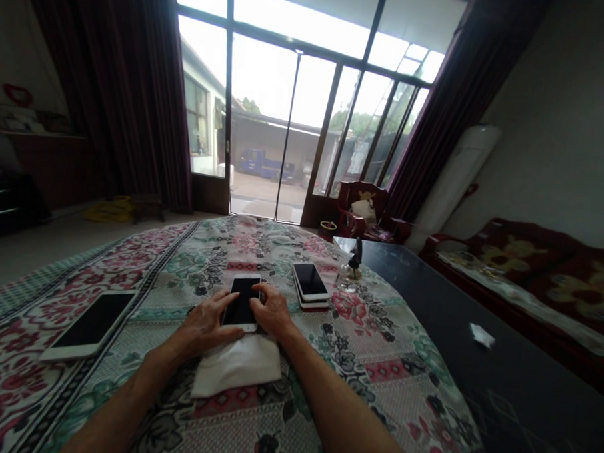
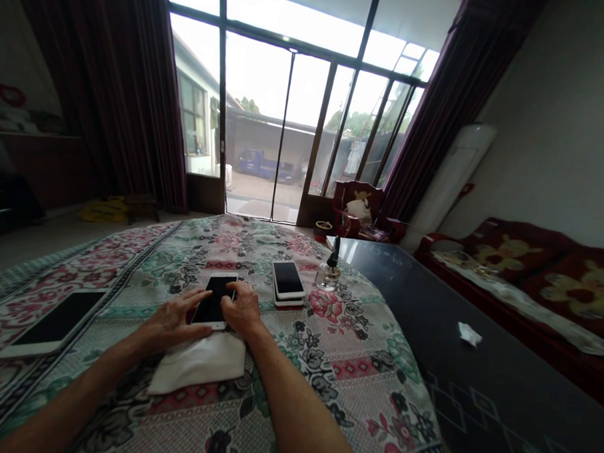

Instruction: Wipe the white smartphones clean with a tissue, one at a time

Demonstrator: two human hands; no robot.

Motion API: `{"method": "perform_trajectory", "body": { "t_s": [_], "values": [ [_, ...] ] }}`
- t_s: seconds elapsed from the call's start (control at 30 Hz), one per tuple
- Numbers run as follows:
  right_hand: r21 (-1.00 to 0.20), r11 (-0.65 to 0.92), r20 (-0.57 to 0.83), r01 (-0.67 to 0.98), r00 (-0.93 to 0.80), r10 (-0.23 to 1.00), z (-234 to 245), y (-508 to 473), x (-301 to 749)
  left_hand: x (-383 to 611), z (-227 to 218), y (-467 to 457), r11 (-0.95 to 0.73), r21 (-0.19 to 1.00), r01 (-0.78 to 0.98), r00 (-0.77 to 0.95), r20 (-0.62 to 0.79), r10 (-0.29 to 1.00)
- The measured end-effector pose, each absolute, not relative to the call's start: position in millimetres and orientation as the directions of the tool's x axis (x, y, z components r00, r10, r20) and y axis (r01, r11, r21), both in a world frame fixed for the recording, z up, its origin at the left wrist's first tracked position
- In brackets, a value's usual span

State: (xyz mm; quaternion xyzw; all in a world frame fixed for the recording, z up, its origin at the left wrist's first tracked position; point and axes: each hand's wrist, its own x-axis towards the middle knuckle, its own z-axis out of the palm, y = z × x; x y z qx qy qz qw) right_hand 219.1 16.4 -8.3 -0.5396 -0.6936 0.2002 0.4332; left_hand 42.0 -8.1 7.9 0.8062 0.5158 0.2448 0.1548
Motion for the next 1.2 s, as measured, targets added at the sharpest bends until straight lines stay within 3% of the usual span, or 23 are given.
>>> {"method": "perform_trajectory", "body": {
  "t_s": [0.53,0.97,1.1,1.2],
  "values": [
    [-0.744,0.366,0.41,0.56,-0.05,0.911,-10,15,222,45,12,-15,-0.422,0.502,0.755,0.35,0.236,0.907],
    [-0.747,0.293,0.368,0.597,0.005,0.93,4,5,225,42,3,-11,-0.429,0.515,0.742,0.347,0.252,0.903],
    [-0.66,0.477,0.526,0.581,-0.096,0.845,19,-28,231,41,2,-10,-0.416,0.526,0.741,0.35,0.225,0.909],
    [-0.548,0.699,0.575,0.459,-0.399,0.714,23,-65,235,39,2,-9,-0.417,0.555,0.72,0.346,0.234,0.908]
  ]
}}
